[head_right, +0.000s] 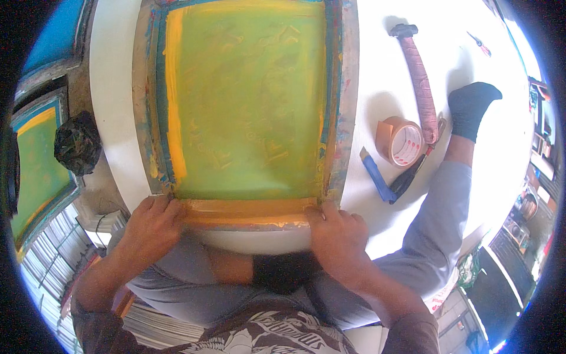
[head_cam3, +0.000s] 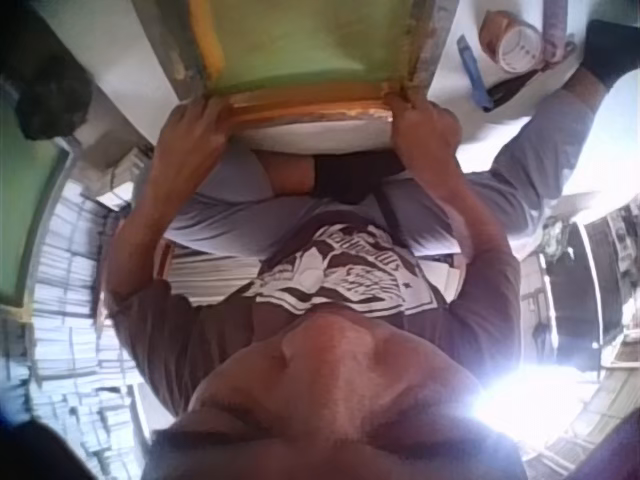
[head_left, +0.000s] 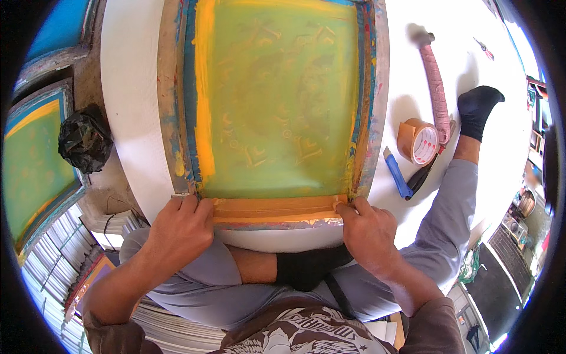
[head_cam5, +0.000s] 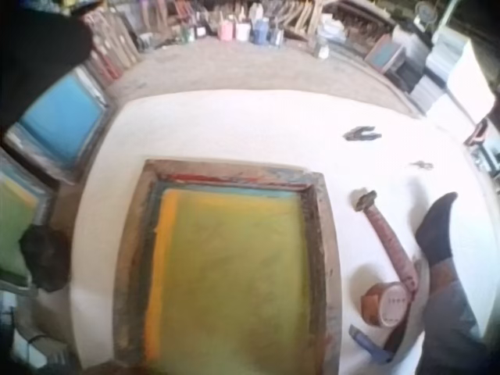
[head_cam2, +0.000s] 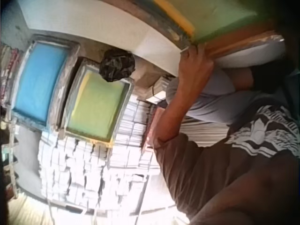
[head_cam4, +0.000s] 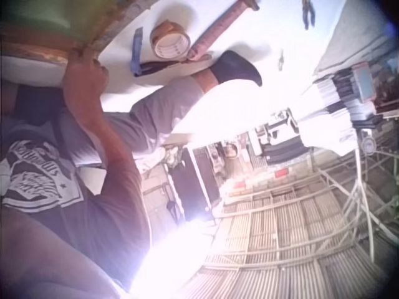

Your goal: The person sits on the floor and applies masking tape to the edges of a rectangular screen printing frame. They use a utility knife to cut the tape and smooth it down along the frame's perimeter.

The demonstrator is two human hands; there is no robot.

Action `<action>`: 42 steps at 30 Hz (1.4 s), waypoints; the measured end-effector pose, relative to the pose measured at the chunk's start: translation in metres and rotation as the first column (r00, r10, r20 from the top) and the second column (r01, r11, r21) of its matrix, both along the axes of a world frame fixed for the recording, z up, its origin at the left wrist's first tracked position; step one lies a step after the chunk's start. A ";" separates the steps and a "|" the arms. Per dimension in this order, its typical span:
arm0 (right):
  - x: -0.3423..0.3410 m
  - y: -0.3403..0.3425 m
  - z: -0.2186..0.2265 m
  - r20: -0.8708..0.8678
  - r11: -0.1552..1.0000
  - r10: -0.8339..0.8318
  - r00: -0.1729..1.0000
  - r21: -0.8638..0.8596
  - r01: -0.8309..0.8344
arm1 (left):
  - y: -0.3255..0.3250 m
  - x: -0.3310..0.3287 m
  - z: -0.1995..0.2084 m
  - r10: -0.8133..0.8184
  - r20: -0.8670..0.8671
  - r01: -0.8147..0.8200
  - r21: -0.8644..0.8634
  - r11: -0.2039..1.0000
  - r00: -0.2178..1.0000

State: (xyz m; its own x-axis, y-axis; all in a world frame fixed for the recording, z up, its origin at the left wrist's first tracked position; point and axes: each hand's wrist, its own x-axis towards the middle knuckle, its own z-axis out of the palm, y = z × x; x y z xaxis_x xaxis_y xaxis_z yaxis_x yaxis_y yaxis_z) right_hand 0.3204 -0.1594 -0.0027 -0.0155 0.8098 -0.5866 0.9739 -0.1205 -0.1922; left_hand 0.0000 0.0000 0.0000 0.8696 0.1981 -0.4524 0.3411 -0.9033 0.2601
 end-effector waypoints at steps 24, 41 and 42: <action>-0.003 0.015 0.001 0.013 0.993 0.063 0.998 -0.104 -0.062 | -0.006 0.001 0.000 -0.027 -0.147 0.026 -0.009 1.000 0.989; -0.007 0.019 0.000 0.025 0.989 0.049 0.998 -0.138 -0.045 | 0.000 0.005 -0.005 -0.018 -0.110 0.015 -0.034 0.999 0.994; -0.007 0.019 0.000 0.024 0.990 0.048 0.999 -0.133 -0.045 | 0.000 0.005 -0.005 -0.013 -0.107 0.009 -0.039 0.999 0.994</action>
